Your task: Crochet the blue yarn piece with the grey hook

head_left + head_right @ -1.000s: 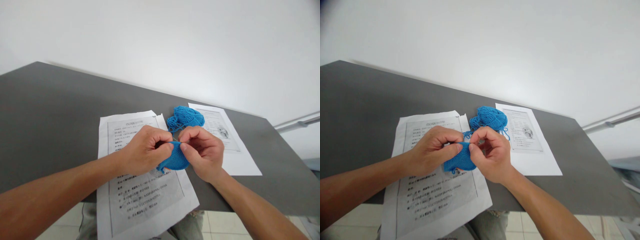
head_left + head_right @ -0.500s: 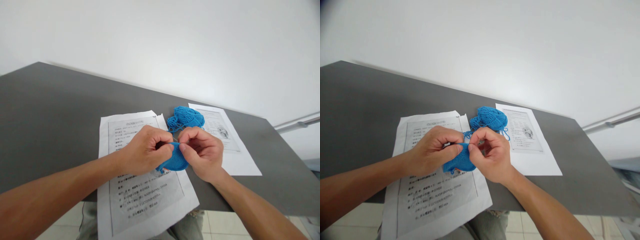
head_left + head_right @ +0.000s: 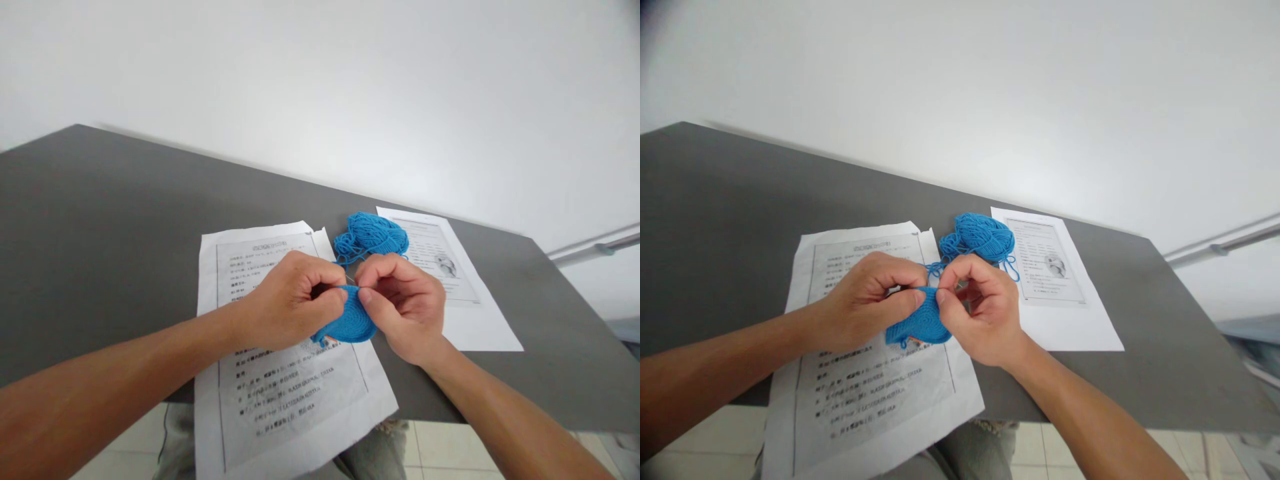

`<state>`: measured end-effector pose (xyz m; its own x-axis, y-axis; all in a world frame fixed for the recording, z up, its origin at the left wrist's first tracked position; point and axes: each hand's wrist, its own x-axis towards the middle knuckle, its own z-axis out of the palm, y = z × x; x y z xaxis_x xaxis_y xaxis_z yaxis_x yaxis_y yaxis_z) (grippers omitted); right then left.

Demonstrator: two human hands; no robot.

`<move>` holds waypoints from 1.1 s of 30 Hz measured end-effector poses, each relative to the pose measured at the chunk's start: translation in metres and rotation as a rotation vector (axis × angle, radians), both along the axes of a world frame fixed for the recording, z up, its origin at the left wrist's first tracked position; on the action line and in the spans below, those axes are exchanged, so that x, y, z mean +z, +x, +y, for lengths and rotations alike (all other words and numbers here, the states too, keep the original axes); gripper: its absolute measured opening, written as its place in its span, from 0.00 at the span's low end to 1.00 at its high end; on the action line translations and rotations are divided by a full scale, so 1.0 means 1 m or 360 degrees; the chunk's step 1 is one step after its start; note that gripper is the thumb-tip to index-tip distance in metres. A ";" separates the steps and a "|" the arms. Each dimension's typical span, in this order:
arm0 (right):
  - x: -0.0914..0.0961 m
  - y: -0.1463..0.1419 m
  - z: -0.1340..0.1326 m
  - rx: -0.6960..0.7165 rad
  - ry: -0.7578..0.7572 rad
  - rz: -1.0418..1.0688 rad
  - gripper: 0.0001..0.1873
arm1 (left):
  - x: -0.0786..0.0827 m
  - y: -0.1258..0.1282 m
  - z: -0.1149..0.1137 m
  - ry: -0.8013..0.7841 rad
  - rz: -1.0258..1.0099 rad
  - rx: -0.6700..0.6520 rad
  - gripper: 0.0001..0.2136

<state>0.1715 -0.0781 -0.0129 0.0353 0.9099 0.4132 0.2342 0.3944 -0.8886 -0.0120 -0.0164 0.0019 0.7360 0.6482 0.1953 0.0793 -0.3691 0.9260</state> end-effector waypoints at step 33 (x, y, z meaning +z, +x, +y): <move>-0.003 0.001 0.000 0.0096 -0.0035 0.0011 0.05 | -0.002 -0.001 0.000 -0.0002 0.0046 -0.0058 0.13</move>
